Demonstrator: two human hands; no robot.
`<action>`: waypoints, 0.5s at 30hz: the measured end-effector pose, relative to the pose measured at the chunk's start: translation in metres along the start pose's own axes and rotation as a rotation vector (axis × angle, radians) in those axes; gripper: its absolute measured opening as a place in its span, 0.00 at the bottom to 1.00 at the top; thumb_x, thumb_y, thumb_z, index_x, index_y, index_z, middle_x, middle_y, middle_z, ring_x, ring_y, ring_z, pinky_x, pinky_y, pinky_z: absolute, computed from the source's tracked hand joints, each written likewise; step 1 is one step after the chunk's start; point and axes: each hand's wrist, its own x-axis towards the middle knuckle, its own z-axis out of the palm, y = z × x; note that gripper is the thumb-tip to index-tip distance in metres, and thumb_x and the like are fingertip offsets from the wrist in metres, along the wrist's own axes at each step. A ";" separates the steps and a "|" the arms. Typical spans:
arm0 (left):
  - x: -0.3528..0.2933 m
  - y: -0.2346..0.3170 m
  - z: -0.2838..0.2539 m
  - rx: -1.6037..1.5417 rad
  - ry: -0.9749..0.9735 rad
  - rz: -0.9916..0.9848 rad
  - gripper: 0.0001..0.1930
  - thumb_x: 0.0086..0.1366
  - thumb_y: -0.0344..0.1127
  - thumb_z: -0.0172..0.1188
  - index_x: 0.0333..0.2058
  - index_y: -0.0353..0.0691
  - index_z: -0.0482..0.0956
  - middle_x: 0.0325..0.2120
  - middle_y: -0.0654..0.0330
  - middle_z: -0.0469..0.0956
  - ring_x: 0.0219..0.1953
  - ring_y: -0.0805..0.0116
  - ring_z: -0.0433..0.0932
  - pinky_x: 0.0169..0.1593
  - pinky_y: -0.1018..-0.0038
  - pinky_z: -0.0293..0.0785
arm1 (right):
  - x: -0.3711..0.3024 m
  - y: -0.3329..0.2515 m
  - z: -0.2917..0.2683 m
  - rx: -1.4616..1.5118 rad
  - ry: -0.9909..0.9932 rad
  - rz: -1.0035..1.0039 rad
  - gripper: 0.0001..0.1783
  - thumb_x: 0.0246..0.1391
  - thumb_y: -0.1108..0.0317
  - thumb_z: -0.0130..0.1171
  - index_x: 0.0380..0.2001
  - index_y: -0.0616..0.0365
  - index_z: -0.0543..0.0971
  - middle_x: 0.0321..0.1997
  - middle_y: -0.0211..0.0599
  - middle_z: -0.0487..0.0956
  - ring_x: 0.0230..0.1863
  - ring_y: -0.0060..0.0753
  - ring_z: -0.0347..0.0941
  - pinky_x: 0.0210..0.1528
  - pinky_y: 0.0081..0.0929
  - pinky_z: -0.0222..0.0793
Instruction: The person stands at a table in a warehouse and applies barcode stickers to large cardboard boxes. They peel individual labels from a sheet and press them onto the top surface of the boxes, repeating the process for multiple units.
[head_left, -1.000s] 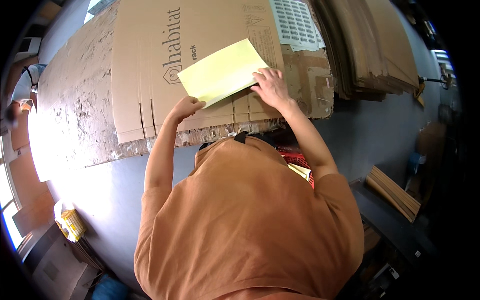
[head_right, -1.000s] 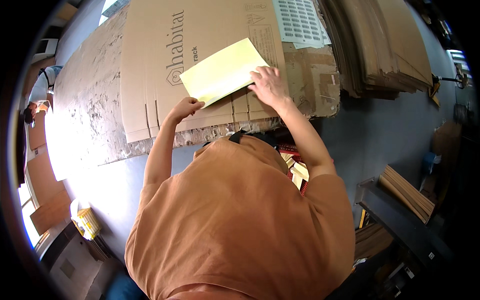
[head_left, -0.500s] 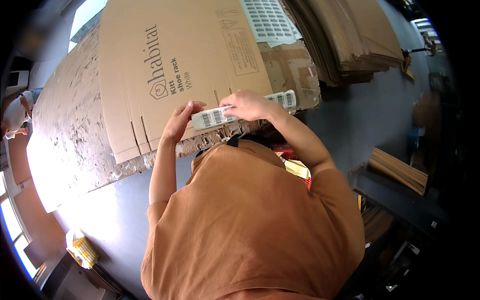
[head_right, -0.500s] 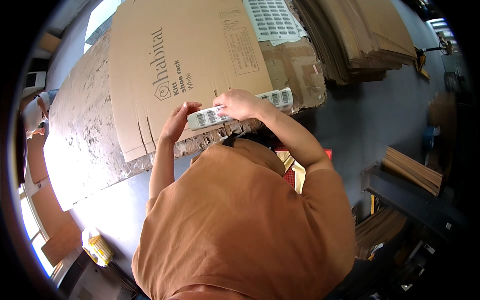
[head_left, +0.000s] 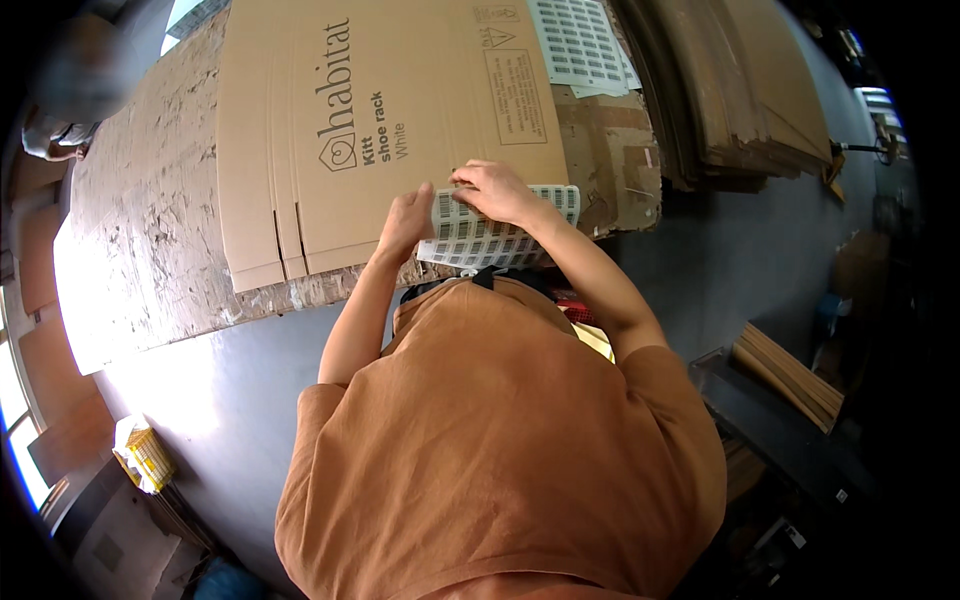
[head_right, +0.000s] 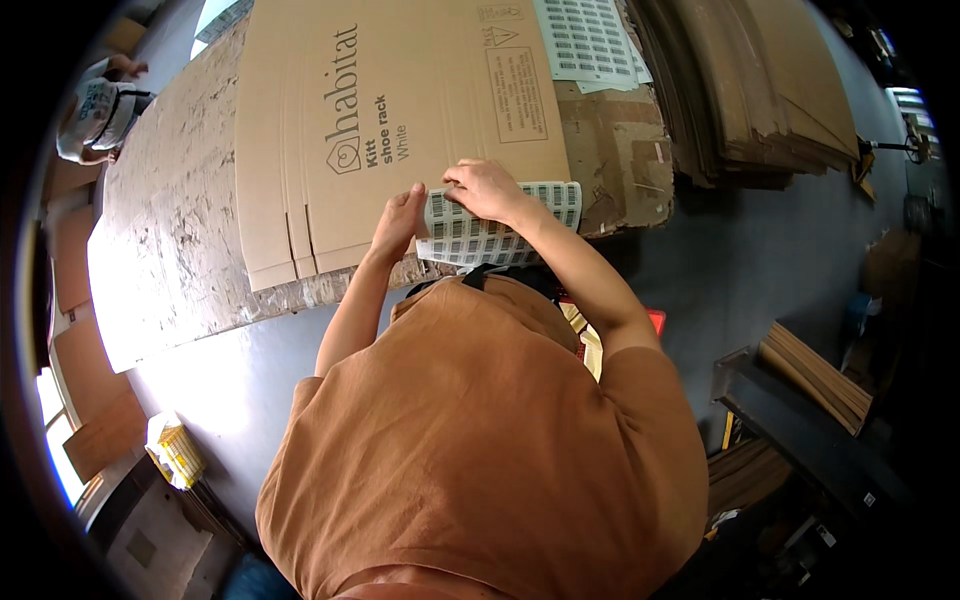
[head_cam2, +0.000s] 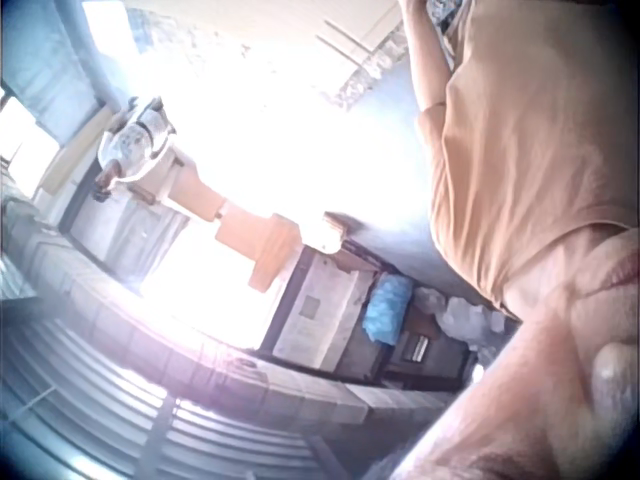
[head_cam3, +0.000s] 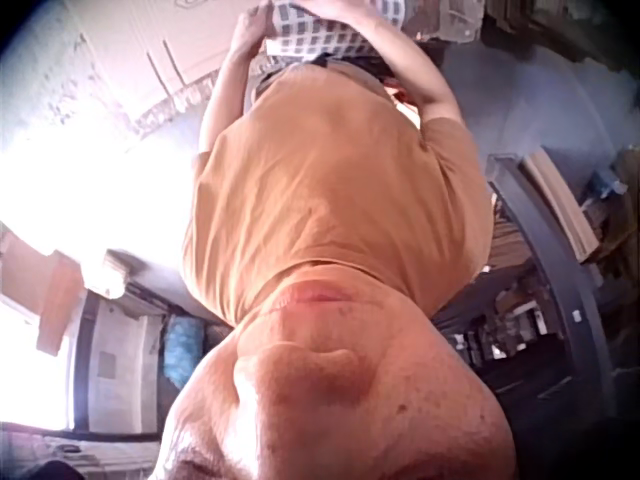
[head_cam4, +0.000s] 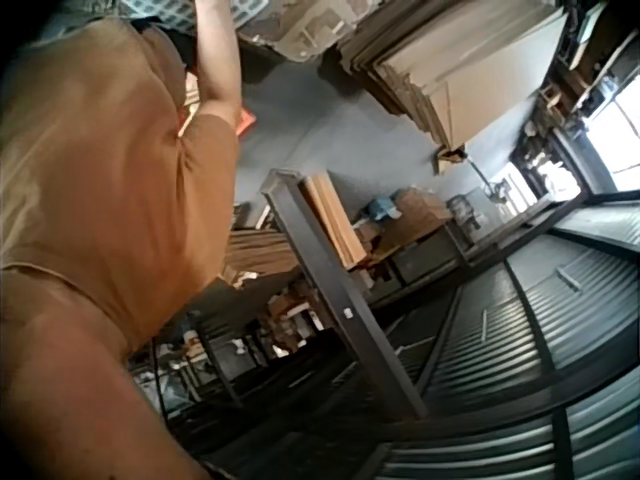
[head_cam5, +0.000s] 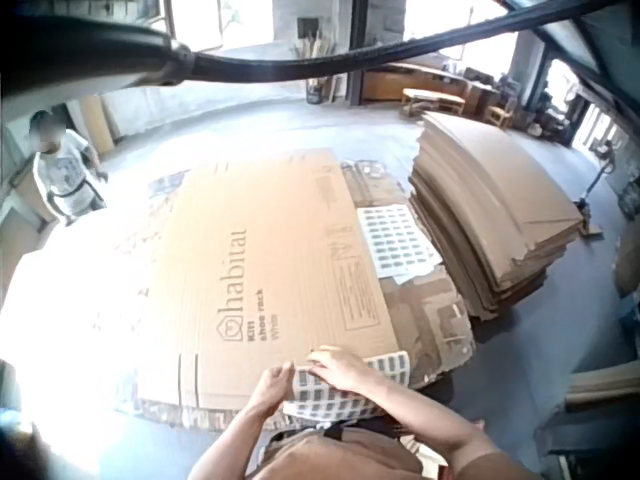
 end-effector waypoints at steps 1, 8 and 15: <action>0.000 0.002 0.000 0.019 0.019 -0.008 0.27 0.74 0.52 0.47 0.40 0.26 0.79 0.32 0.59 0.80 0.34 0.74 0.73 0.41 0.74 0.71 | 0.003 -0.001 0.003 -0.015 -0.004 -0.010 0.11 0.52 0.65 0.64 0.37 0.58 0.81 0.33 0.39 0.81 0.36 0.46 0.78 0.40 0.38 0.73; 0.008 0.011 0.003 0.006 0.168 -0.073 0.26 0.72 0.49 0.48 0.34 0.25 0.79 0.25 0.52 0.77 0.29 0.67 0.73 0.36 0.69 0.71 | 0.011 -0.010 0.015 -0.398 0.159 -0.229 0.01 0.48 0.69 0.63 0.26 0.52 0.81 0.27 0.29 0.78 0.34 0.31 0.75 0.38 0.28 0.66; 0.079 -0.073 -0.006 0.145 0.152 -0.026 0.27 0.70 0.48 0.41 0.36 0.22 0.77 0.36 0.33 0.78 0.41 0.39 0.77 0.47 0.56 0.70 | 0.020 0.000 0.020 -0.480 0.130 -0.367 0.03 0.46 0.69 0.57 0.22 0.51 0.78 0.23 0.28 0.75 0.32 0.30 0.74 0.38 0.28 0.65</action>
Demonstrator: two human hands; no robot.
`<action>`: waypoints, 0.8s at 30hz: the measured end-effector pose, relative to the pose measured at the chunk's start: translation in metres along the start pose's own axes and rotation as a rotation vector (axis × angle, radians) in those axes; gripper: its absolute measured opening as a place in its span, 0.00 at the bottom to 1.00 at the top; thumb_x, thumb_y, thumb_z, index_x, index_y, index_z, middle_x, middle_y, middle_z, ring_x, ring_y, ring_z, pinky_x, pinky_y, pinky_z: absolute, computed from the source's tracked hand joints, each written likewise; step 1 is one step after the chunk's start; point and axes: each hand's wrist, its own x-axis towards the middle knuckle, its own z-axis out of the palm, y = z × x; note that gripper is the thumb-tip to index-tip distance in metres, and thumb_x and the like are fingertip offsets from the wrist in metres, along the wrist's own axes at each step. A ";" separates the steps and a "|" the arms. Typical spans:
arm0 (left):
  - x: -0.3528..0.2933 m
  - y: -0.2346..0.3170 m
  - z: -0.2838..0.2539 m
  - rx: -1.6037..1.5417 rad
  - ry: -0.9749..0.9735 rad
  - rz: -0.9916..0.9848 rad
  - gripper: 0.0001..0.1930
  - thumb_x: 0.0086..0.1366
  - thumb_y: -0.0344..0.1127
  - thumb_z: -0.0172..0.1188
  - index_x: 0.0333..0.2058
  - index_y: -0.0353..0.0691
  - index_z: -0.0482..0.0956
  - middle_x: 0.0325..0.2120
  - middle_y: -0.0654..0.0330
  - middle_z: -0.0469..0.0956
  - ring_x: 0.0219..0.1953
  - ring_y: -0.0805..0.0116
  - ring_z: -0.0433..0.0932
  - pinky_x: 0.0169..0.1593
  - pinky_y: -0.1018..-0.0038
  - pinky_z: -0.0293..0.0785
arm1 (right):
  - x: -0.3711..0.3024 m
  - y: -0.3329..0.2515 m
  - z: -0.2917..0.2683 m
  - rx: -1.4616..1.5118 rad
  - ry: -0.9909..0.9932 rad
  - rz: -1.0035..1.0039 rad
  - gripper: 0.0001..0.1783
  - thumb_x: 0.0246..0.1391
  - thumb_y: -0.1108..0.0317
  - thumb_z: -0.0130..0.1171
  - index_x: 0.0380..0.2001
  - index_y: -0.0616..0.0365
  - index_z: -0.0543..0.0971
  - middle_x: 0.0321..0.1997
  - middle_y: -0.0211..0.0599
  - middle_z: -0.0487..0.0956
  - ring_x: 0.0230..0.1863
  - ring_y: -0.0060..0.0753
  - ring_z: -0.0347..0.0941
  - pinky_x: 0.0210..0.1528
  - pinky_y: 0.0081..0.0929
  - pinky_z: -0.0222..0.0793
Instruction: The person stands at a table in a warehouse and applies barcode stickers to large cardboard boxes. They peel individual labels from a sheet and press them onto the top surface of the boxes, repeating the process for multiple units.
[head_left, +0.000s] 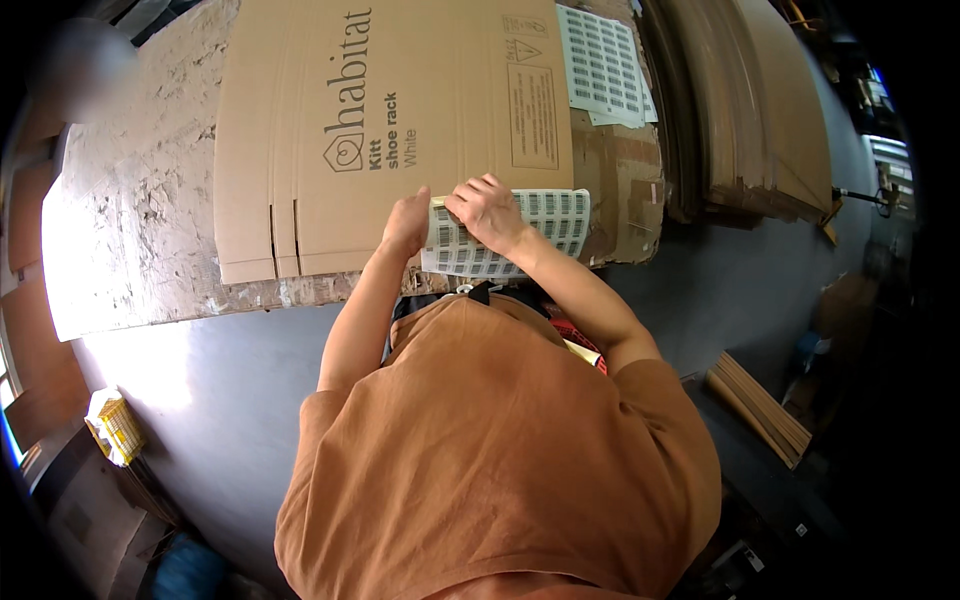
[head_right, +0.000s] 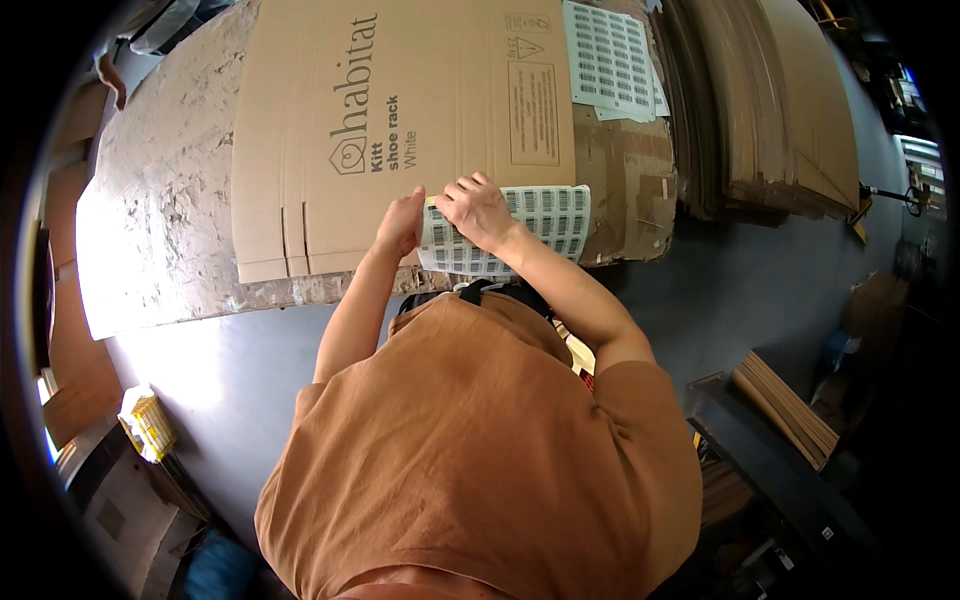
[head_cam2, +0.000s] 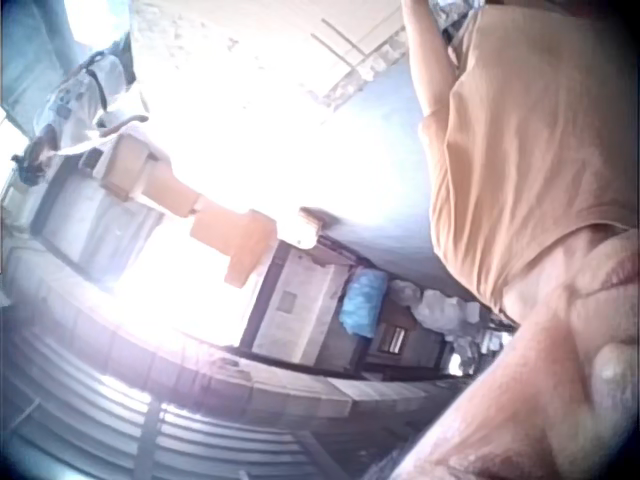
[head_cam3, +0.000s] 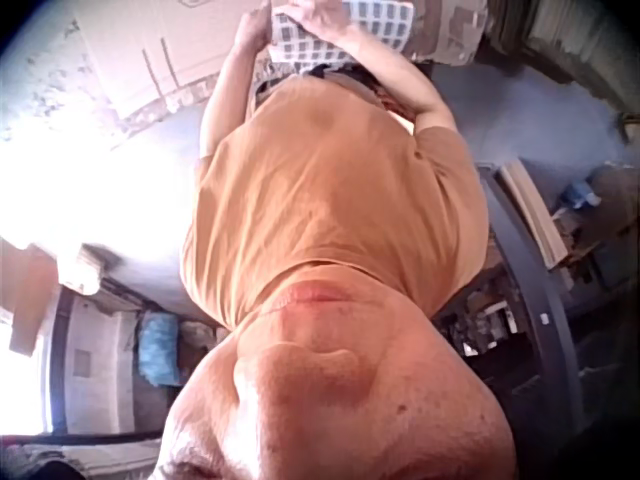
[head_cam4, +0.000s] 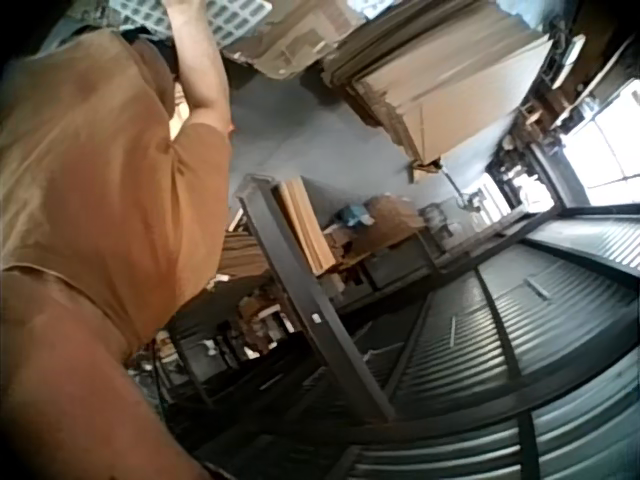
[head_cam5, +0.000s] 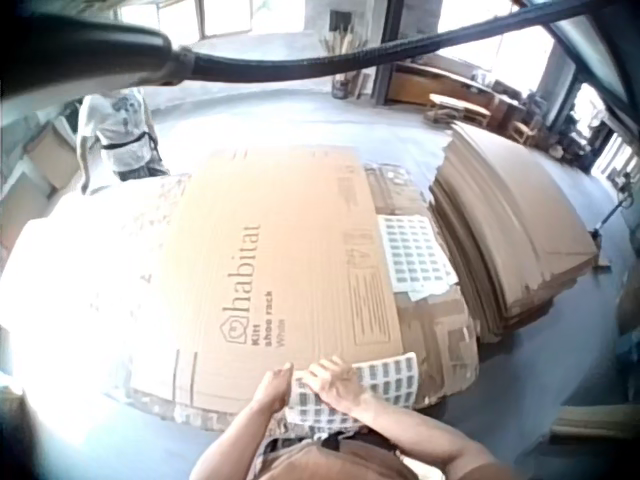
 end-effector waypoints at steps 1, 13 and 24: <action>0.003 0.000 0.000 -0.005 -0.011 -0.010 0.27 0.70 0.48 0.41 0.37 0.23 0.76 0.38 0.33 0.78 0.42 0.38 0.77 0.48 0.56 0.70 | 0.002 0.004 0.000 0.064 -0.006 -0.001 0.03 0.49 0.69 0.57 0.23 0.52 0.78 0.24 0.29 0.76 0.32 0.29 0.75 0.38 0.28 0.66; -0.011 0.080 0.033 0.584 -0.028 0.609 0.09 0.63 0.39 0.60 0.33 0.40 0.79 0.35 0.54 0.78 0.41 0.51 0.77 0.43 0.59 0.73 | 0.074 0.191 0.013 0.590 -0.422 0.634 0.11 0.61 0.62 0.55 0.39 0.59 0.78 0.31 0.34 0.80 0.33 0.28 0.75 0.39 0.28 0.70; 0.034 0.092 0.046 0.797 0.097 0.905 0.10 0.62 0.39 0.62 0.33 0.37 0.79 0.64 0.54 0.63 0.68 0.58 0.57 0.68 0.56 0.56 | 0.073 0.204 0.061 0.514 -0.489 0.652 0.11 0.56 0.60 0.56 0.38 0.53 0.80 0.36 0.39 0.82 0.39 0.40 0.78 0.42 0.37 0.72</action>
